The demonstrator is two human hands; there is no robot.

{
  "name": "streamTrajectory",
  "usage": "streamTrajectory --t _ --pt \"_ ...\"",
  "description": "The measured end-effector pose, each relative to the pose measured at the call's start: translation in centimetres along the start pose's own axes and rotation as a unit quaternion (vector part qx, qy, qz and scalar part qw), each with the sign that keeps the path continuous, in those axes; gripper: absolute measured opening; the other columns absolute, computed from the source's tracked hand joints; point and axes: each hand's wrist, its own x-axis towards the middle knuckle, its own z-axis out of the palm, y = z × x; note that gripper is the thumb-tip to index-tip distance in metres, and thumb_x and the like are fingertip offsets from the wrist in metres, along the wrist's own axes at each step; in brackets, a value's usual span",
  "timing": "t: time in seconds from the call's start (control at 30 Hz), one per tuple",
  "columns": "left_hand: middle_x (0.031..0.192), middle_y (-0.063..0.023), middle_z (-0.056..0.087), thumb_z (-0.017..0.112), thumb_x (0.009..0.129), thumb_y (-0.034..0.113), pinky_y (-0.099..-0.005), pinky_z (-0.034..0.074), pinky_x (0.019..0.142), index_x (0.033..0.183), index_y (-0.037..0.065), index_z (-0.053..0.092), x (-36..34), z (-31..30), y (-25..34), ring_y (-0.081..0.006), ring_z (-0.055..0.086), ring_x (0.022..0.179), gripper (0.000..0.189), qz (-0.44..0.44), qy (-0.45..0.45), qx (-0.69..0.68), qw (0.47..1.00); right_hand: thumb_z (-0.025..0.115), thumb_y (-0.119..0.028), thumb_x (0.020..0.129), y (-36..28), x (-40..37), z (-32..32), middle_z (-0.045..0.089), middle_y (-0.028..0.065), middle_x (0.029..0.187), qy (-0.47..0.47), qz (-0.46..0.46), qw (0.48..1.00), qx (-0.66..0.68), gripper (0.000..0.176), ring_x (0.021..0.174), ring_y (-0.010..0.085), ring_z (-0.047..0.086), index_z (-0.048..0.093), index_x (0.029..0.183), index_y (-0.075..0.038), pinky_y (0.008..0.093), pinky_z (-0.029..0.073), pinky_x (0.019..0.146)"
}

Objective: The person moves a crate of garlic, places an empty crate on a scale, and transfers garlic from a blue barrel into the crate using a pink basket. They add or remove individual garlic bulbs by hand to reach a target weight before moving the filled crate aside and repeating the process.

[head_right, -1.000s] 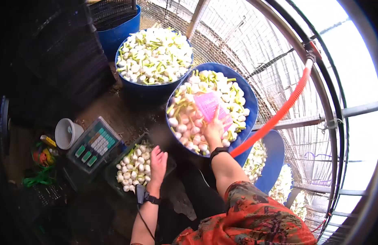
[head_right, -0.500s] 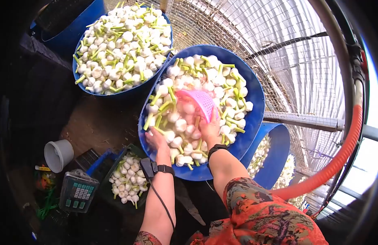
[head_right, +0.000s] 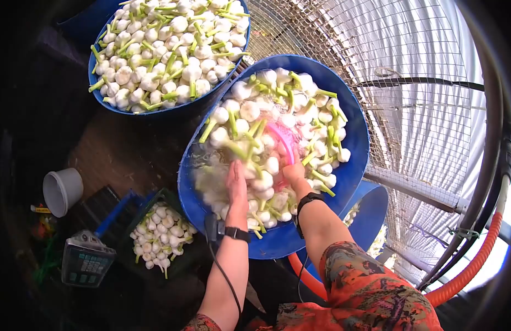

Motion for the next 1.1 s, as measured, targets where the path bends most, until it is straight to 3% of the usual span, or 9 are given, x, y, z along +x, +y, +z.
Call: streamTrajectory --t 0.03,0.13,0.27,0.47,0.63,0.7,0.77,0.93,1.1 --pt "0.14 -0.0186 0.037 0.05 0.09 0.04 -0.0418 0.03 0.103 0.133 0.011 0.046 -1.0 -1.0 -0.1 -0.0349 0.04 0.123 0.052 -0.001 0.003 -0.001 1.0 0.057 -0.013 0.077 0.6 0.8 -0.4 0.064 0.0155 0.103 -0.028 -0.022 0.999 0.015 0.073 0.088 0.0318 0.063 0.03 0.142 -0.031 0.0368 0.049 0.079" --pt "0.138 -0.0184 0.037 0.047 0.09 0.046 -0.045 0.031 0.101 0.131 0.01 0.049 -2.7 -4.0 0.3 -0.0334 0.037 0.124 0.055 0.107 0.339 0.087 0.931 0.055 -0.003 0.076 1.6 2.4 -1.3 0.064 0.0107 0.095 -0.103 0.021 0.989 0.107 0.067 0.078 0.0241 0.062 0.04 0.137 -0.026 0.0349 0.051 0.067" --pt "0.137 -0.0212 0.037 0.04 0.089 0.055 -0.0493 0.021 0.105 0.132 0.013 0.048 2.2 -3.4 -1.5 -0.0337 0.033 0.128 0.06 -0.12 0.319 0.152 0.928 0.062 -0.006 0.077 1.1 3.2 -2.6 0.065 0.0075 0.085 -0.21 0.097 0.959 0.165 0.031 0.069 0.0223 0.064 0.06 0.107 -0.01 0.0385 0.053 0.057" --pt "0.14 -0.0257 0.028 0.041 0.086 0.058 -0.0514 0.02 0.105 0.13 0.022 0.049 0.8 -3.2 -0.7 -0.0411 0.028 0.126 0.058 -0.082 0.137 0.097 0.982 0.066 -0.014 0.078 1.6 4.8 -3.1 0.065 0.0065 0.084 -0.311 0.099 0.921 0.215 0.022 0.07 0.0227 0.064 0.063 0.099 -0.007 0.0414 0.055 0.061" --pt "0.142 -0.0271 0.021 0.056 0.084 0.044 -0.0494 0.028 0.104 0.138 0.02 0.038 -1.3 -2.0 -2.7 -0.0436 0.029 0.128 0.061 -0.018 0.172 0.094 0.98 0.07 -0.019 0.074 -2.7 1.5 -6.2 0.06 0.003 0.075 -0.234 0.129 0.963 0.042 0.022 0.062 0.0197 0.057 0.064 0.093 -0.009 0.0379 0.051 0.058" --pt "0.141 -0.0269 0.023 0.064 0.081 0.028 -0.0479 0.031 0.104 0.138 0.015 0.036 -2.1 -1.9 -3.0 -0.0443 0.029 0.128 0.065 0.033 0.203 0.089 0.975 0.072 -0.024 0.071 -2.8 1.9 -6.5 0.061 0.0056 0.067 -0.165 -0.002 0.986 -0.021 0.023 0.061 0.0215 0.059 0.066 0.086 -0.007 0.0373 0.049 0.059" --pt "0.14 -0.0269 0.024 0.066 0.079 0.016 -0.0465 0.034 0.102 0.136 0.009 0.035 -3.8 -2.1 -2.0 -0.0434 0.032 0.127 0.065 0.118 0.249 0.071 0.959 0.07 -0.02 0.069 -6.7 -1.0 -6.9 0.068 0.0158 0.079 0.133 -0.187 0.963 -0.141 0.022 0.071 0.0271 0.065 0.07 0.08 -0.001 0.0377 0.05 0.066" --pt "0.12 -0.0192 0.049 0.058 0.077 -0.001 -0.0414 0.04 0.096 0.111 0.001 0.057 -10.1 -6.8 4.2 -0.0325 0.05 0.112 0.034 0.339 0.28 0.083 0.894 0.066 -0.022 0.07 -7.7 -0.6 -4.3 0.065 0.0199 0.072 0.035 -0.138 0.983 -0.116 0.021 0.071 0.0334 0.066 0.068 0.07 -0.001 0.0407 0.052 0.071" --pt "0.128 -0.0211 0.039 0.059 0.079 0.001 -0.0447 0.033 0.101 0.121 -0.001 0.048 -11.1 -12.3 4.3 -0.0368 0.039 0.12 0.043 0.325 0.364 0.168 0.856 0.064 -0.016 0.07 -5.7 -0.4 -2.2 0.067 0.0188 0.073 0.006 -0.286 0.935 -0.21 0.026 0.064 0.0288 0.067 0.071 0.093 -0.003 0.0356 0.054 0.066"
